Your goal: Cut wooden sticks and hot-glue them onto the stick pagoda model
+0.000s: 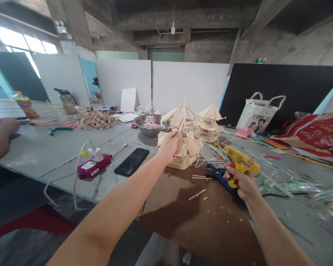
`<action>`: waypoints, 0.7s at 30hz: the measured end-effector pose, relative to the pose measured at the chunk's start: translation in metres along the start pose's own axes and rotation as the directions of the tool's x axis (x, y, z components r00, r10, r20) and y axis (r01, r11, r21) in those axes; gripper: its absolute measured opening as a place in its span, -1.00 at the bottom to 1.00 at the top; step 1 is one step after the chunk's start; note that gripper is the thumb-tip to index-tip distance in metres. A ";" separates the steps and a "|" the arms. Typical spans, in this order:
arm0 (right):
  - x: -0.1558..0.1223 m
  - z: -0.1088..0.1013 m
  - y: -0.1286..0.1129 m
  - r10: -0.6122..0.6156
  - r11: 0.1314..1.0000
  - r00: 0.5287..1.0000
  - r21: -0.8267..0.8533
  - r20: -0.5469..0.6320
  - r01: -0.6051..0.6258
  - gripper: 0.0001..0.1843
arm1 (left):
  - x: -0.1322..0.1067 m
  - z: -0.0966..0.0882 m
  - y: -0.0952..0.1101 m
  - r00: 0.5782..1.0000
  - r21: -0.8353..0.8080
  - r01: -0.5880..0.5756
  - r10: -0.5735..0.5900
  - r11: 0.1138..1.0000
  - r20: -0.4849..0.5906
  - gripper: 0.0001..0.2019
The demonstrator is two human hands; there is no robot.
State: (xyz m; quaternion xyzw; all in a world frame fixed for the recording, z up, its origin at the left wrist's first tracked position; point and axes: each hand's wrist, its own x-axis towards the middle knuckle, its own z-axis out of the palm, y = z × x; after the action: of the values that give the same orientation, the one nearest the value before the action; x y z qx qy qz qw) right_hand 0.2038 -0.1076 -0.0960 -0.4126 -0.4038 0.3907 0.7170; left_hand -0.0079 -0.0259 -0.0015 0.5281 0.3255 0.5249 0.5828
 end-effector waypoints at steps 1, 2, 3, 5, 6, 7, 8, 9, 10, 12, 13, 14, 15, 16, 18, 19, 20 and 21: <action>0.000 0.000 0.000 0.000 1.000 1.000 0.004 -0.001 0.000 -0.81 | 0.000 0.000 0.000 1.000 0.001 0.001 -0.001 1.000 0.000 -0.88; 0.000 0.000 0.000 0.002 1.000 1.000 0.007 0.000 -0.002 -0.81 | 0.001 0.000 0.000 1.000 0.001 -0.001 0.001 1.000 0.001 -0.88; 0.000 0.000 0.001 0.004 1.000 1.000 0.007 0.000 -0.004 -0.82 | 0.002 0.000 0.000 1.000 0.000 -0.004 0.004 1.000 0.005 -0.88; 0.000 0.000 0.001 0.005 1.000 1.000 0.007 0.004 -0.005 -0.82 | 0.003 -0.001 0.000 1.000 -0.002 -0.010 0.010 1.000 0.005 -0.88; 0.000 0.000 0.001 0.006 1.000 1.000 0.007 0.006 -0.006 -0.82 | 0.004 -0.001 0.000 1.000 -0.004 -0.011 0.011 1.000 0.003 -0.88; 0.001 0.000 0.002 0.008 1.000 1.000 0.009 0.009 -0.008 -0.82 | 0.005 -0.001 0.000 1.000 -0.005 -0.011 0.011 1.000 -0.001 -0.88; 0.001 -0.001 0.002 0.009 1.000 1.000 0.011 0.011 -0.009 -0.82 | 0.005 -0.001 0.000 1.000 -0.007 -0.013 0.013 1.000 -0.005 -0.88; 0.001 -0.001 0.002 0.011 1.000 1.000 0.013 0.012 -0.011 -0.82 | 0.005 -0.001 -0.001 1.000 -0.009 -0.015 0.015 1.000 -0.008 -0.88; 0.001 0.000 0.002 0.011 1.000 1.000 0.014 0.011 -0.011 -0.82 | 0.005 -0.001 -0.001 1.000 -0.010 -0.017 0.017 1.000 -0.010 -0.88; 0.001 0.000 0.002 0.010 1.000 1.000 0.016 0.008 -0.011 -0.81 | 0.005 -0.001 -0.001 1.000 -0.008 -0.020 0.020 1.000 -0.012 -0.87; 0.001 0.000 0.001 0.012 1.000 1.000 0.015 0.005 -0.012 -0.81 | 0.005 -0.001 0.000 1.000 -0.007 -0.020 0.020 1.000 -0.013 -0.87; 0.001 0.001 0.001 0.014 1.000 1.000 0.014 0.001 -0.014 -0.82 | 0.005 -0.001 0.000 1.000 -0.005 -0.019 0.019 1.000 -0.015 -0.86; 0.000 0.001 0.000 0.014 1.000 1.000 0.013 -0.001 -0.014 -0.82 | 0.004 -0.001 0.000 1.000 -0.004 -0.019 0.019 1.000 -0.017 -0.86; 0.000 0.001 0.000 0.012 1.000 1.000 0.013 -0.002 -0.012 -0.81 | 0.004 -0.001 0.000 1.000 -0.003 -0.020 0.020 1.000 -0.016 -0.86; 0.000 0.000 0.000 0.007 1.000 1.000 0.010 0.001 -0.007 -0.82 | 0.004 -0.001 0.001 1.000 -0.007 -0.014 0.014 1.000 -0.003 -0.86; 0.000 0.000 0.000 0.005 1.000 1.000 0.009 0.002 -0.005 -0.82 | 0.004 -0.001 0.001 1.000 -0.012 -0.007 0.007 1.000 0.002 -0.86; 0.000 -0.001 0.001 0.004 1.000 1.000 0.008 0.004 -0.004 -0.82 | 0.004 -0.002 0.002 1.000 -0.016 0.001 -0.001 1.000 0.007 -0.85; 0.000 -0.001 0.001 0.004 1.000 1.000 0.008 0.006 -0.004 -0.82 | 0.004 -0.002 0.002 1.000 -0.020 0.009 -0.009 1.000 0.010 -0.85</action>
State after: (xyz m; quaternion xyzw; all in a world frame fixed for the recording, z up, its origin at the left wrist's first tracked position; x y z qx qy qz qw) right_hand 0.2043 -0.1077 -0.0972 -0.4092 -0.4035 0.3950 0.7167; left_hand -0.0091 -0.0214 0.0007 0.5232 0.3198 0.5229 0.5921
